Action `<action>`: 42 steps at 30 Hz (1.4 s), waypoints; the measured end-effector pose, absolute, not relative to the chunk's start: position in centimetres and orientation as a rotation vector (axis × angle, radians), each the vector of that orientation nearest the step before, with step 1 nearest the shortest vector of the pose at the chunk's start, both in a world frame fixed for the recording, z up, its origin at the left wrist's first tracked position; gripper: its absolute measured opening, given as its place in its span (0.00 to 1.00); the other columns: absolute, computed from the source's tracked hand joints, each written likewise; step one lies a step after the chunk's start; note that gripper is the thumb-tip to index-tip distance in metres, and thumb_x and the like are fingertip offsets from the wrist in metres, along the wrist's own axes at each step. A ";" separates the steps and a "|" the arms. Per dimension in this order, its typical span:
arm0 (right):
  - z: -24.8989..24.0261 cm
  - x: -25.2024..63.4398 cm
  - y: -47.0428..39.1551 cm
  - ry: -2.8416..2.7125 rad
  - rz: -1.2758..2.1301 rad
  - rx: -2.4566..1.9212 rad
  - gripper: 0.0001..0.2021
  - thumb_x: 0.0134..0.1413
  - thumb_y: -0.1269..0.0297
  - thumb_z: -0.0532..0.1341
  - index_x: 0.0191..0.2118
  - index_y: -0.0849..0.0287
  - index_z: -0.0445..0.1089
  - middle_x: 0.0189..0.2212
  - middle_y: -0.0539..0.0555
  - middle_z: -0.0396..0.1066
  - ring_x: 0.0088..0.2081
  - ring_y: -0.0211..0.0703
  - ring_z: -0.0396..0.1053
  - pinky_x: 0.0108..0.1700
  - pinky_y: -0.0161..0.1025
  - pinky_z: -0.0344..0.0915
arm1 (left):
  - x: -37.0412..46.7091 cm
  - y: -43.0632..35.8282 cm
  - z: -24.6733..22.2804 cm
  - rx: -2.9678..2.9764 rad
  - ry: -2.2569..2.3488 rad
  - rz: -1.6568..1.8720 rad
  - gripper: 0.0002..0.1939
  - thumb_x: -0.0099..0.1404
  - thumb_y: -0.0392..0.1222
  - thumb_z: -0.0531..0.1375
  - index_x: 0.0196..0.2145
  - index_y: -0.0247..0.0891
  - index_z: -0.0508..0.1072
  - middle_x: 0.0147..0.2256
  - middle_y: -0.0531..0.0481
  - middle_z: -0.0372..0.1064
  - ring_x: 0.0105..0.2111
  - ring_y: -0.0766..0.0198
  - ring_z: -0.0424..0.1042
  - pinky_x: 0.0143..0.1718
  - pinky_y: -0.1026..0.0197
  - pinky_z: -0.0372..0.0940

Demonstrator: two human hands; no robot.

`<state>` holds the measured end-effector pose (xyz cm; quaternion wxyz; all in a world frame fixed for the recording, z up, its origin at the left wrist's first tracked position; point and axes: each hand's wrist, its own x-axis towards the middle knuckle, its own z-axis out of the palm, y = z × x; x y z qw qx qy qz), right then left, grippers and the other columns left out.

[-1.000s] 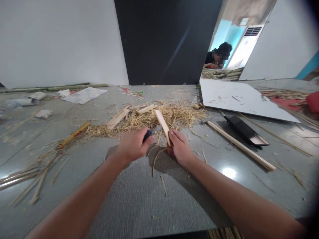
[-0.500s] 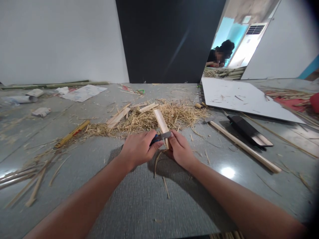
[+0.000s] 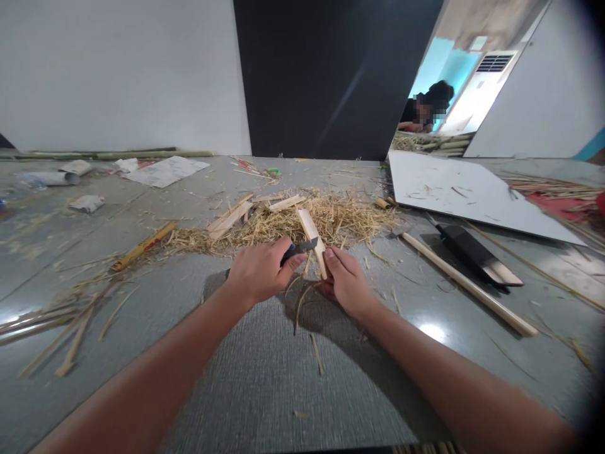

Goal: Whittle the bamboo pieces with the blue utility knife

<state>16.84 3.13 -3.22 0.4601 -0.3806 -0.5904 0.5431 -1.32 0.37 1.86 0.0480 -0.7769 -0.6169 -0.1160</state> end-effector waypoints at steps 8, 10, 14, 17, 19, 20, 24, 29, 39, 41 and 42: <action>-2.8 16.3 2.9 -1.282 1.522 -0.917 0.18 0.57 0.48 0.56 0.25 0.54 0.53 0.13 0.40 0.49 0.11 0.30 0.47 0.11 0.29 0.45 | -2.0 1.1 1.6 -2.352 -1.931 -0.391 0.27 0.68 0.63 0.38 0.38 0.41 0.66 0.30 0.46 0.72 0.31 0.53 0.72 0.26 0.59 0.51; -2.6 16.2 2.9 -1.227 1.579 -0.923 0.18 0.56 0.49 0.56 0.25 0.54 0.53 0.13 0.39 0.48 0.11 0.30 0.46 0.10 0.29 0.44 | -2.1 1.2 1.6 -2.347 -1.940 -0.392 0.28 0.68 0.63 0.37 0.37 0.41 0.67 0.29 0.46 0.72 0.30 0.53 0.71 0.26 0.59 0.50; -2.5 16.0 3.2 -1.215 1.587 -0.950 0.17 0.55 0.50 0.57 0.25 0.53 0.52 0.13 0.39 0.49 0.11 0.31 0.47 0.10 0.28 0.44 | -2.3 1.4 1.6 -2.293 -1.982 -0.385 0.29 0.67 0.64 0.37 0.37 0.42 0.68 0.29 0.46 0.71 0.29 0.53 0.71 0.25 0.59 0.49; -2.4 15.7 3.5 -1.203 1.581 -0.961 0.17 0.55 0.50 0.56 0.25 0.53 0.52 0.13 0.39 0.47 0.11 0.30 0.46 0.10 0.28 0.45 | -2.0 1.5 1.4 -2.271 -1.996 -0.387 0.30 0.67 0.64 0.37 0.36 0.41 0.68 0.27 0.46 0.70 0.28 0.53 0.70 0.25 0.60 0.48; -2.4 15.4 3.7 -1.200 1.581 -0.965 0.16 0.55 0.50 0.55 0.25 0.53 0.51 0.13 0.39 0.46 0.11 0.30 0.46 0.10 0.28 0.44 | -1.8 1.8 1.3 -2.266 -1.999 -0.388 0.30 0.67 0.65 0.37 0.36 0.41 0.68 0.27 0.46 0.70 0.28 0.54 0.70 0.25 0.60 0.48; -2.4 15.3 3.7 -1.200 1.579 -0.969 0.16 0.56 0.51 0.55 0.25 0.53 0.51 0.13 0.39 0.46 0.11 0.30 0.45 0.10 0.29 0.44 | -1.7 2.0 1.3 -2.273 -2.002 -0.384 0.30 0.66 0.65 0.38 0.36 0.41 0.69 0.27 0.47 0.70 0.28 0.54 0.70 0.25 0.60 0.49; -2.9 15.7 3.8 -1.226 1.545 -0.982 0.15 0.56 0.52 0.53 0.25 0.53 0.51 0.13 0.40 0.48 0.11 0.32 0.47 0.11 0.30 0.45 | -3.9 2.9 1.9 -2.091 -2.269 -0.475 0.29 0.66 0.65 0.41 0.36 0.41 0.70 0.30 0.47 0.72 0.30 0.57 0.70 0.28 0.60 0.54; -3.2 17.1 4.5 -1.269 1.373 -1.014 0.16 0.59 0.51 0.49 0.25 0.53 0.51 0.13 0.40 0.49 0.12 0.33 0.49 0.14 0.31 0.47 | -9.3 3.3 3.3 -1.564 -2.462 -0.517 0.35 0.69 0.56 0.30 0.39 0.30 0.69 0.34 0.34 0.70 0.33 0.50 0.70 0.26 0.57 0.54; -1.6 17.1 2.7 -1.758 0.833 -0.955 0.17 0.66 0.57 0.48 0.25 0.55 0.57 0.19 0.47 0.60 0.22 0.36 0.57 0.26 0.35 0.51 | -2.6 1.5 0.7 -2.576 -1.742 -0.680 0.21 0.69 0.53 0.45 0.48 0.37 0.66 0.41 0.43 0.72 0.40 0.56 0.71 0.39 0.56 0.62; -1.5 17.1 2.4 -1.795 0.803 -0.932 0.15 0.66 0.58 0.48 0.27 0.55 0.58 0.19 0.47 0.61 0.22 0.37 0.58 0.26 0.36 0.50 | -2.0 1.1 0.7 -2.725 -1.622 -0.674 0.21 0.69 0.53 0.46 0.50 0.38 0.65 0.42 0.44 0.72 0.40 0.56 0.71 0.39 0.56 0.63; -1.4 17.1 2.3 -1.808 0.803 -0.926 0.14 0.66 0.58 0.48 0.29 0.55 0.59 0.19 0.47 0.62 0.22 0.37 0.59 0.26 0.36 0.50 | -1.8 0.9 0.7 -2.765 -1.579 -0.675 0.21 0.69 0.53 0.46 0.50 0.38 0.65 0.42 0.44 0.72 0.40 0.56 0.71 0.39 0.56 0.63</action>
